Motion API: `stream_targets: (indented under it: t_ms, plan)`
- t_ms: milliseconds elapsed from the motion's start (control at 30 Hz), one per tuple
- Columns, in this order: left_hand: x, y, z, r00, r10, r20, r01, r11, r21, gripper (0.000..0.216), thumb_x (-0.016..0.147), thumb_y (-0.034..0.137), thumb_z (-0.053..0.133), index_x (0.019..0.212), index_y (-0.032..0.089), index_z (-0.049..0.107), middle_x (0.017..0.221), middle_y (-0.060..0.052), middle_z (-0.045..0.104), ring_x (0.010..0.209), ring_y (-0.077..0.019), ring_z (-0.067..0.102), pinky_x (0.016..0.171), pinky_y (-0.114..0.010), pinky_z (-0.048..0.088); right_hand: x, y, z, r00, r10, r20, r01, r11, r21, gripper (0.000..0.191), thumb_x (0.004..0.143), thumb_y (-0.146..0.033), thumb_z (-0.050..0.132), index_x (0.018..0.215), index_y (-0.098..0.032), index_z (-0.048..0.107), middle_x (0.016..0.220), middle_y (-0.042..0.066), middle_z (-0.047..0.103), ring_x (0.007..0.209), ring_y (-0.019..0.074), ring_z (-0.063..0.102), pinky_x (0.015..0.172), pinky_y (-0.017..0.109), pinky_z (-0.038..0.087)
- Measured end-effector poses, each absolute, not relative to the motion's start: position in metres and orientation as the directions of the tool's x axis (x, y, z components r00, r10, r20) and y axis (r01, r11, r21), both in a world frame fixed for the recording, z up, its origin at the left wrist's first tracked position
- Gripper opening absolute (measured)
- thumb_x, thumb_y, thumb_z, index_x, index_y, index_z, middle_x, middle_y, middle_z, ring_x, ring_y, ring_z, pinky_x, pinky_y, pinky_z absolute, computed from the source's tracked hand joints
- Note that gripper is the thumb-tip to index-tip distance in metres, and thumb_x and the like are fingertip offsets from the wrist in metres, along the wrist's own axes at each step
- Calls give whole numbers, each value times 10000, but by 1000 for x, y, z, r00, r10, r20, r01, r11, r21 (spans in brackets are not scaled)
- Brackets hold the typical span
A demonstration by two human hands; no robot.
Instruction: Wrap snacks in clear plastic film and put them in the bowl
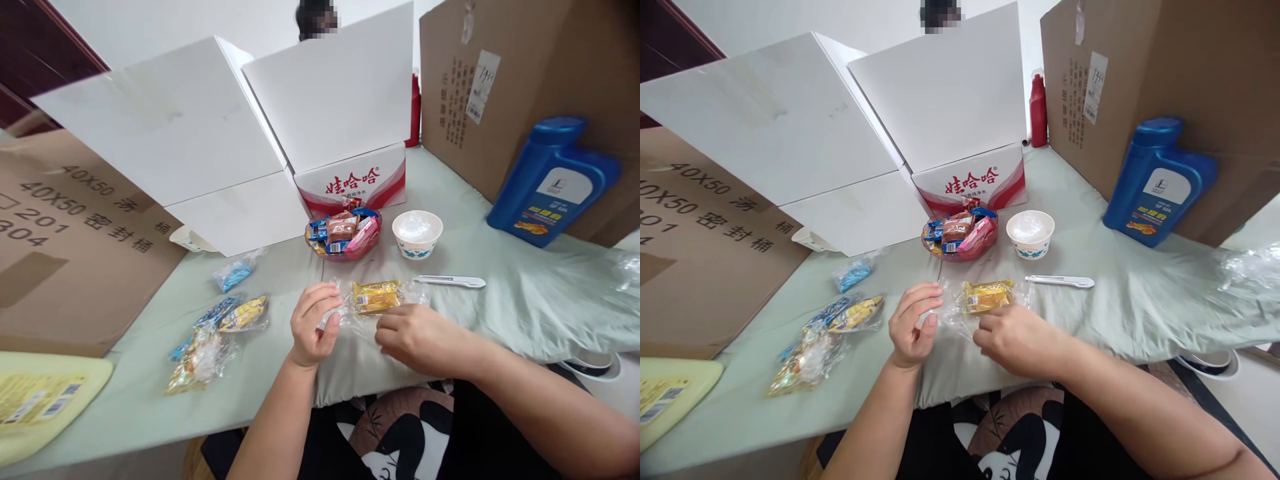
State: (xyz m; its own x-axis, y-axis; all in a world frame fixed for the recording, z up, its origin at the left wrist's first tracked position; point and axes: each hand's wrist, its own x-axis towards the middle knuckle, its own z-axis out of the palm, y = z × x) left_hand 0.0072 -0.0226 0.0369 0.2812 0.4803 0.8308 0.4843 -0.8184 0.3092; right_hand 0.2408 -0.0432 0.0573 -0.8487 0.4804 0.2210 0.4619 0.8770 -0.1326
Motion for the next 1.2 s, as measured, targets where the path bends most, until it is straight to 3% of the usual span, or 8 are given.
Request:
stream_targets:
  t_ms: [133,333,433,500,633,867,1033,1200]
  plan:
    - [10,-27,36,469,598,650,440,-796,415,179,879,181,519,979,206,667,894,-54,717,823,-179,682,737,-304,550,239,-59,46,-855,517,30,507,847,-159,185,884,-348,607,883,-168,650,812,57,666,728,209,622,604,314,418]
    - [17,-24,33,604,786,131,692,-599,404,147,844,248,599,733,241,694,649,4,670,591,-148,628,584,-257,490,251,-53,41,-644,762,-66,764,645,-6,120,876,-183,567,830,-156,675,759,118,683,643,244,659,504,316,384]
    - [16,-22,32,538,830,149,738,-549,393,99,790,198,651,850,248,713,800,-13,699,726,-181,667,686,-299,535,261,-40,50,-377,924,-67,926,378,1,238,893,-353,595,927,-129,670,753,153,693,663,296,676,519,336,420]
    - [15,-21,32,490,842,226,750,-539,383,335,748,206,710,1078,256,678,1099,-58,679,1003,-242,651,876,-379,530,266,-33,56,-283,959,-30,959,282,-28,353,864,-431,631,1032,-120,646,787,152,697,680,312,676,540,354,450]
    - [14,-21,31,464,844,270,777,-534,332,815,706,328,787,1423,257,406,1524,-119,356,1398,-337,332,1123,-532,325,265,-24,54,-371,909,187,906,399,-142,491,828,-390,687,1228,-131,570,954,142,677,874,314,649,720,414,521]
    - [18,-17,20,468,861,201,746,-507,431,596,861,256,608,1418,256,396,1453,-102,448,1359,-253,410,1120,-453,362,236,-12,15,-597,738,315,716,667,-205,434,910,-163,510,1344,-144,512,1385,186,496,1308,333,417,1011,480,419]
    - [13,-15,23,410,909,77,803,-399,443,887,666,281,801,1442,252,371,1412,-108,494,1311,-309,439,1088,-489,375,238,-11,21,-570,795,208,753,606,-256,508,865,-148,507,1373,-159,487,1243,166,593,1093,294,564,915,471,467]
    - [9,-19,30,429,903,36,807,-400,434,933,587,359,852,1412,241,434,1359,-116,535,1270,-345,448,1050,-497,391,256,-9,53,-464,791,399,623,611,-488,469,841,-167,513,1308,-216,521,1196,106,628,1095,245,581,934,417,479]
